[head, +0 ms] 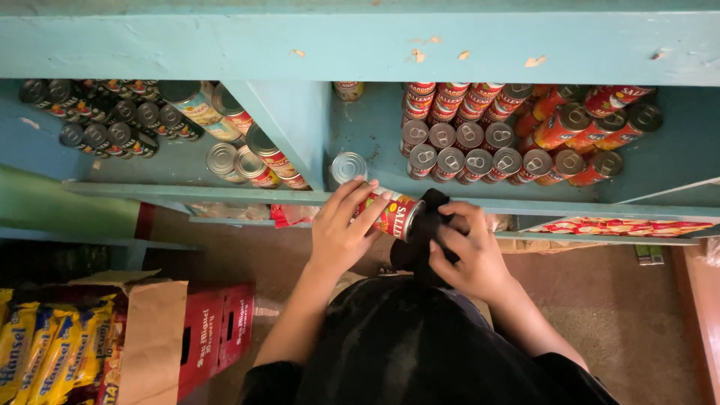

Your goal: Wiping canned sardines with a cloth and organizing them on grocery shelves.

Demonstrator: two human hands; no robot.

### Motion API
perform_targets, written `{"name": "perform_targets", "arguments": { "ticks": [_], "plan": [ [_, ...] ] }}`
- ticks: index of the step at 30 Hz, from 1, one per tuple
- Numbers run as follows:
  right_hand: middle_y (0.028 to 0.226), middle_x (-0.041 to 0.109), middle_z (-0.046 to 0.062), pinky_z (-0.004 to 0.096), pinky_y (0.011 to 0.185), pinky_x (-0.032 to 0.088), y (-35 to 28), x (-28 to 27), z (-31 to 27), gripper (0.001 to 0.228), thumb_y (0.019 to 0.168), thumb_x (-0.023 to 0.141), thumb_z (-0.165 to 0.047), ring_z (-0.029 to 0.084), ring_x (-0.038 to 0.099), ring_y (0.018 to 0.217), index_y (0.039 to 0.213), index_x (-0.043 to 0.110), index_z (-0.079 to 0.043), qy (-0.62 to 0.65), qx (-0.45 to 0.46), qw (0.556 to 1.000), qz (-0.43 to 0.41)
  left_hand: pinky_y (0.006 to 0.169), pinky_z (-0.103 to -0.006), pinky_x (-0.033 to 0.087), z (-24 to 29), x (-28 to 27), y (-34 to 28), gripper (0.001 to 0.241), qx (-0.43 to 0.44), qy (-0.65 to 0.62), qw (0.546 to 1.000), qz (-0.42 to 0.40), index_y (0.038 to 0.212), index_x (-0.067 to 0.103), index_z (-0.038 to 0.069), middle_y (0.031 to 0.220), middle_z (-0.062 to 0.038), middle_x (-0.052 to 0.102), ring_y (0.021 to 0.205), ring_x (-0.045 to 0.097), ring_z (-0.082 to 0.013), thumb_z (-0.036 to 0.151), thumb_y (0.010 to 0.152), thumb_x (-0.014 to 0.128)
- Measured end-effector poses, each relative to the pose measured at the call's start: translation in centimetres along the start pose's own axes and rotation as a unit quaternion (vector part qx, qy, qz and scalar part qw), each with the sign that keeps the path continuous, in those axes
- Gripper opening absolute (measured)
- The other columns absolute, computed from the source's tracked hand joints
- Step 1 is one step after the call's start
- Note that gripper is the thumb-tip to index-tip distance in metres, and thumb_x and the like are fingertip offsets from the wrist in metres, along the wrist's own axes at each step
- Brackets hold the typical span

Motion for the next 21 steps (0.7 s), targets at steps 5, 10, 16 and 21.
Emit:
{"name": "perform_targets", "arguments": {
  "ticks": [5,10,16,21],
  "plan": [
    [0.123,0.058,0.021,0.046,0.068,0.061,-0.4,0.3,0.4,0.017,0.081,0.075,-0.013,0.039,0.074,0.082,0.092,0.070,-0.002,0.039,0.014,0.999,0.009,0.088,-0.0433,0.062,0.1,-0.4,0.4,0.039,0.004,0.004,1.000,0.014,0.117,0.078,0.018,0.113,-0.010,0.074,0.099,0.073,-0.0345,0.017,0.080,0.086],
    [0.124,0.059,0.016,0.044,0.071,0.062,-0.1,0.7,-0.3,0.017,0.078,0.076,-0.015,0.034,0.074,0.086,0.092,0.073,-0.007,0.014,0.013,1.000,-0.008,0.090,-0.0460,0.061,-0.5,-0.4,0.3,0.042,0.003,-0.013,1.000,0.000,0.120,0.077,0.017,0.115,-0.012,0.074,0.102,0.073,-0.0366,0.015,0.079,0.086],
    [0.124,0.059,0.014,0.045,0.070,0.062,1.0,0.7,-0.5,0.016,0.080,0.073,-0.015,0.032,0.074,0.086,0.094,0.072,-0.006,0.002,0.019,1.000,-0.008,0.093,-0.0460,0.060,-0.9,-0.5,0.2,0.041,-0.001,-0.002,1.000,-0.001,0.121,0.076,0.017,0.116,-0.011,0.074,0.102,0.073,-0.0358,0.016,0.080,0.084],
    [0.123,0.058,0.016,0.044,0.073,0.061,0.4,1.4,0.2,0.014,0.079,0.074,-0.013,0.034,0.073,0.084,0.090,0.072,-0.005,0.043,0.018,0.999,-0.003,0.097,-0.0447,0.058,-1.0,-0.4,0.3,0.043,-0.006,0.020,1.000,-0.005,0.122,0.075,0.019,0.118,-0.008,0.074,0.105,0.073,-0.0330,0.018,0.080,0.085]
  ]
}}
Point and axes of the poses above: each hand's wrist, its own y-axis towards the middle knuckle, its own x-axis out of the palm, z = x × y, the point moved 10 cm from there along y, towards the middle knuckle
